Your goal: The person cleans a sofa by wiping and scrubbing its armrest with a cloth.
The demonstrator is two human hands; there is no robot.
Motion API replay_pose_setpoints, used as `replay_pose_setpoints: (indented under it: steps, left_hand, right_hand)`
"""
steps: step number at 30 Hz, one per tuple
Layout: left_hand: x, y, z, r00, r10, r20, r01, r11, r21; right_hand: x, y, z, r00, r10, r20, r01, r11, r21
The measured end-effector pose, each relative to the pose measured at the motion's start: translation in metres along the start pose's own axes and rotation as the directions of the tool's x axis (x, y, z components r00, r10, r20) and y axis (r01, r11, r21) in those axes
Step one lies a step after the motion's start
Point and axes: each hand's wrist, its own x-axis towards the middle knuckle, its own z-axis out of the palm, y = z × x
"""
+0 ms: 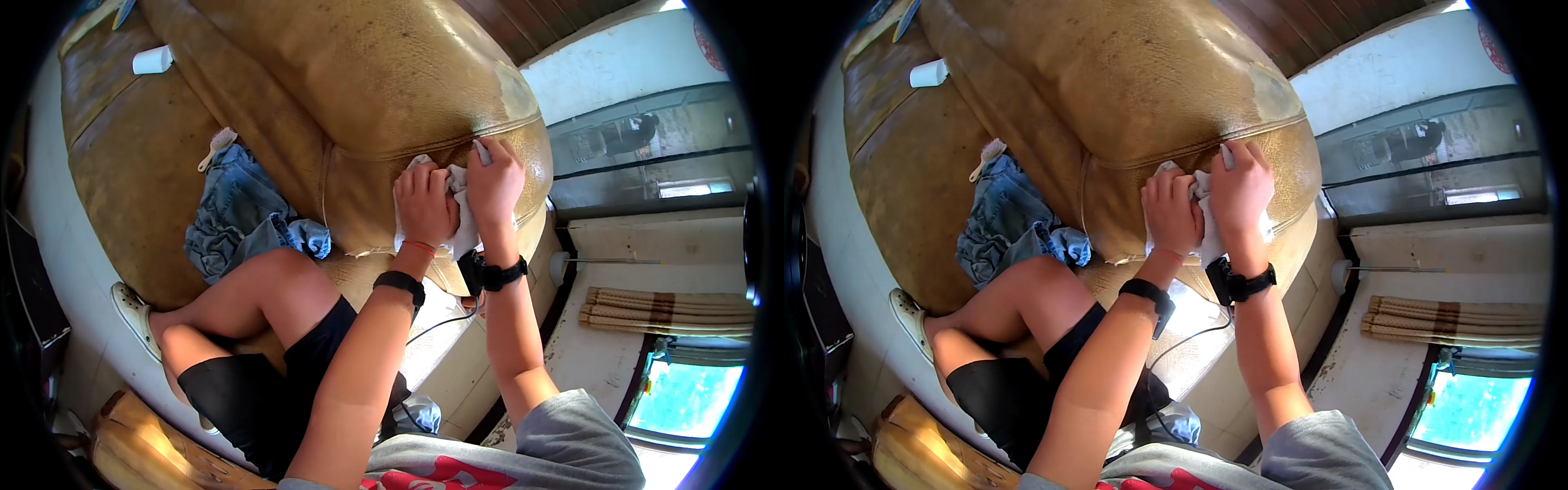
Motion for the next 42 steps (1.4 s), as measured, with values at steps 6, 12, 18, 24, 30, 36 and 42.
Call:
replay_pose_setpoints:
  steps: [6,12,18,24,30,36,42]
  left_hand:
    - [0.000,0.000,0.000,1.000,0.003,0.005,-0.003,1.000,0.029]
    - [-0.001,-0.002,0.001,1.000,-0.005,0.003,0.005,0.999,0.033]
    - [-0.002,-0.003,0.004,1.000,-0.022,-0.012,0.023,0.997,0.068]
    - [-0.003,-0.004,0.002,0.999,-0.039,0.012,0.037,0.994,0.103]
    - [-0.005,-0.004,0.007,0.999,-0.045,-0.019,0.047,0.995,0.093]
    - [-0.002,-0.006,0.010,0.999,0.008,-0.053,-0.002,0.993,0.116]
    - [-0.006,-0.003,0.002,0.990,0.135,-0.047,-0.129,0.985,0.117]
  right_hand:
    - [0.000,0.001,0.000,1.000,0.016,0.022,-0.017,0.999,0.033]
    - [-0.004,-0.002,0.002,0.998,-0.001,0.055,-0.002,0.999,0.054]
    - [-0.008,-0.012,0.002,0.984,0.011,0.180,-0.020,0.999,0.048]
    - [-0.005,-0.014,-0.006,0.947,-0.032,0.319,0.018,0.999,0.048]
    - [-0.006,-0.016,-0.011,0.938,-0.063,0.342,0.026,0.993,0.111]
    - [-0.030,0.008,-0.040,0.995,0.097,0.000,-0.093,0.951,0.295]
    - [-0.092,0.033,-0.074,0.892,0.424,0.155,-0.451,0.816,0.363]
